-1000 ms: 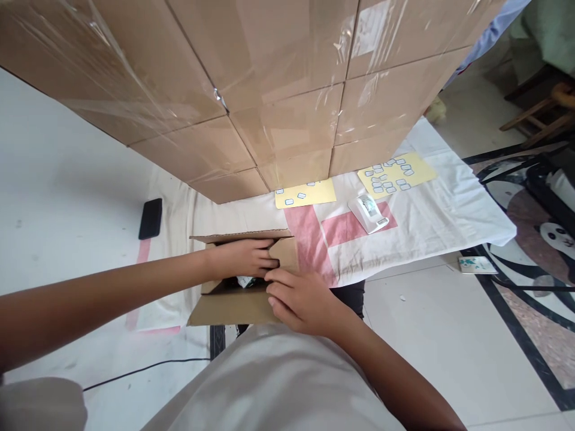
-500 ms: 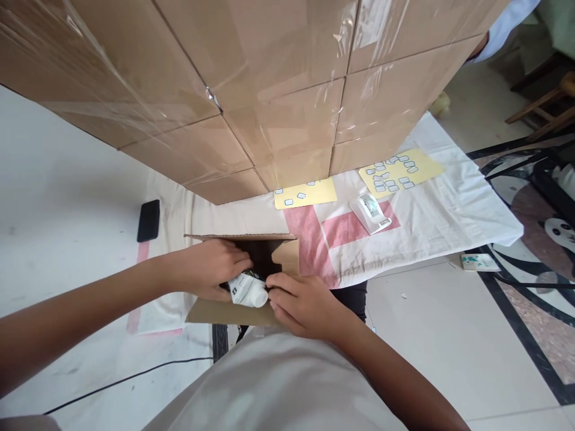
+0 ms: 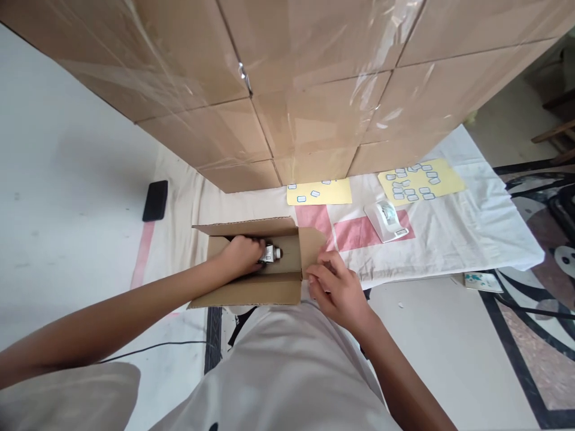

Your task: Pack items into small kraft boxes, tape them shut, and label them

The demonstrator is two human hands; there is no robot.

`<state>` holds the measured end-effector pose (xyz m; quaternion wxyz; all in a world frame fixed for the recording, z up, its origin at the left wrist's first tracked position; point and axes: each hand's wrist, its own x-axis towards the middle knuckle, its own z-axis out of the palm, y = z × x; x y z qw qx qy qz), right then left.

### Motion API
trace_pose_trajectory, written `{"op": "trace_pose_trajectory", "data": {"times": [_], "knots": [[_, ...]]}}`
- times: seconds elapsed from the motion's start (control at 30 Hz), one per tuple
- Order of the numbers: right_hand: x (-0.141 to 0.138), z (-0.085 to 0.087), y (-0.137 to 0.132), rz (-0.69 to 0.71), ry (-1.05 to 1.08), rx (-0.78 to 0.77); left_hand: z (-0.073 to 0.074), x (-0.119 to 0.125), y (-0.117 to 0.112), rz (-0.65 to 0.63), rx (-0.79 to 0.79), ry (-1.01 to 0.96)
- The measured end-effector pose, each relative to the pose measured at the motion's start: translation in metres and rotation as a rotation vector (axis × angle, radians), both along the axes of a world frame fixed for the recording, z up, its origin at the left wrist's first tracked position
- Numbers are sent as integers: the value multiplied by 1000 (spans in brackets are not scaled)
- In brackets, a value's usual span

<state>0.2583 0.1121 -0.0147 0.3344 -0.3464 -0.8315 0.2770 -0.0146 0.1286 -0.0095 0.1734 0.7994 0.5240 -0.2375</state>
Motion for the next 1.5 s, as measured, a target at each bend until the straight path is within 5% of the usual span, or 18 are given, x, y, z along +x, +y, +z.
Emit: {"op": "trace_pose_trajectory", "data": {"times": [0.2, 0.5, 0.6, 0.7, 0.83, 0.93, 1.07, 1.17, 1.33, 1.4, 1.5], "knots": [[1, -17, -7, -10, 98, -51, -5, 2, 0, -51, 39, 26], [-3, -18, -9, -50, 145, -30, -12, 13, 5, -96, 84, -37], [-2, -19, -11, -114, 197, 2, 5, 10, 9, -104, 81, -76], [1, -19, -12, -132, 336, -74, 41, -3, 0, -81, 100, -333], [5, -21, -7, 75, 234, -69, 71, -37, -44, 275, 359, -973], [1, -27, -2, 248, 66, -12, 59, -62, -87, 465, 485, -1274], [-11, -36, 4, 248, 35, 44, 26, -75, -126, 597, 414, -1174], [-18, -39, 9, 224, 69, 75, 15, -73, -136, 595, 414, -1125], [-26, -42, 12, 207, 97, 103, 37, -66, -112, 587, 512, -1032], [-27, -45, 11, 193, 138, 116, 53, -62, -87, 557, 339, -984], [-26, -50, 9, 193, 159, 141, 69, -51, -43, 377, -177, -893]]}}
